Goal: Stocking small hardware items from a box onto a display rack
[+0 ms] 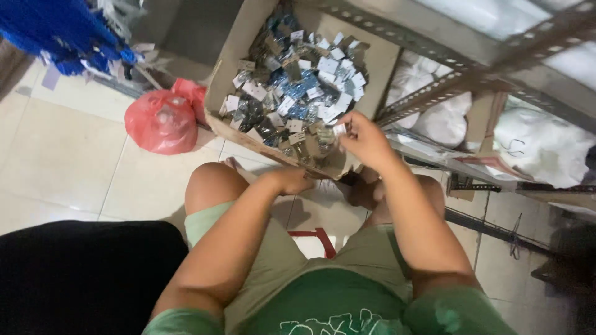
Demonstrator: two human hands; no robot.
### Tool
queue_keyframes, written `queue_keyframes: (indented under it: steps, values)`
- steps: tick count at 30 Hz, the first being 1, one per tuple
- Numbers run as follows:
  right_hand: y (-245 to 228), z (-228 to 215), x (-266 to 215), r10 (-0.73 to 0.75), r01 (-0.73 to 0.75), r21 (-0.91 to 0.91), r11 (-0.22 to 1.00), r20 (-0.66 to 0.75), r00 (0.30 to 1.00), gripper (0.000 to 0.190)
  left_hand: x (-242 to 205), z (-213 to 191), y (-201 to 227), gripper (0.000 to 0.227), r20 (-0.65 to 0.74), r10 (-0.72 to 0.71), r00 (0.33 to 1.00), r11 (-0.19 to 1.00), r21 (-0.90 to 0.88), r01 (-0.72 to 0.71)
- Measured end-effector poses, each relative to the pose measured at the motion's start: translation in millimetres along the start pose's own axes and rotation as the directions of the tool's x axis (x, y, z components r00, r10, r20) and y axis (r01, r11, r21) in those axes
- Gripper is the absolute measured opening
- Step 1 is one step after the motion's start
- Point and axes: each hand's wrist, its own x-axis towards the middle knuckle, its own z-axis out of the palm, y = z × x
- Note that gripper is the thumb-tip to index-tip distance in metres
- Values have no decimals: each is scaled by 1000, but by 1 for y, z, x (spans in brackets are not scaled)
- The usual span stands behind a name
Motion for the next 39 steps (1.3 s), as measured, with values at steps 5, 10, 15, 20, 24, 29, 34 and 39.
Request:
queue_keyframes:
  steps: [5, 10, 15, 20, 24, 29, 34, 39]
  values:
    - [-16, -12, -77, -153, 159, 260, 952, -45, 987, 48, -173, -20, 120, 65, -301, 140, 943, 886, -388, -255]
    - [-13, -20, -119, -279, 259, 411, 874, -10, 960, 52, -194, 33, 156, 57, -550, 128, 825, 795, -440, -417]
    - [-22, -25, -159, -185, 238, 478, 845, -156, 970, 43, -199, 62, 173, 32, -714, 73, 696, 835, -338, -435]
    - [-22, -28, -181, -124, 209, 421, 882, -221, 967, 36, -200, 72, 177, 31, -709, 92, 699, 820, -344, -457]
    - [-10, -22, -182, -167, 238, 353, 905, -221, 961, 32, -202, 77, 175, 28, -702, 155, 696, 908, -177, -380]
    - [-32, -34, -202, -183, 217, 170, 961, -195, 963, 9, -210, 79, 197, 31, -709, 166, 685, 876, -213, -432]
    - [-22, -37, -204, -333, 385, 212, 898, -244, 911, 5, -201, 83, 198, 29, -796, 215, 565, 860, -120, -496]
    - [-22, -42, -210, -449, 494, 85, 865, -310, 838, 4, -190, 89, 197, 21, -810, 115, 575, 888, -175, -424]
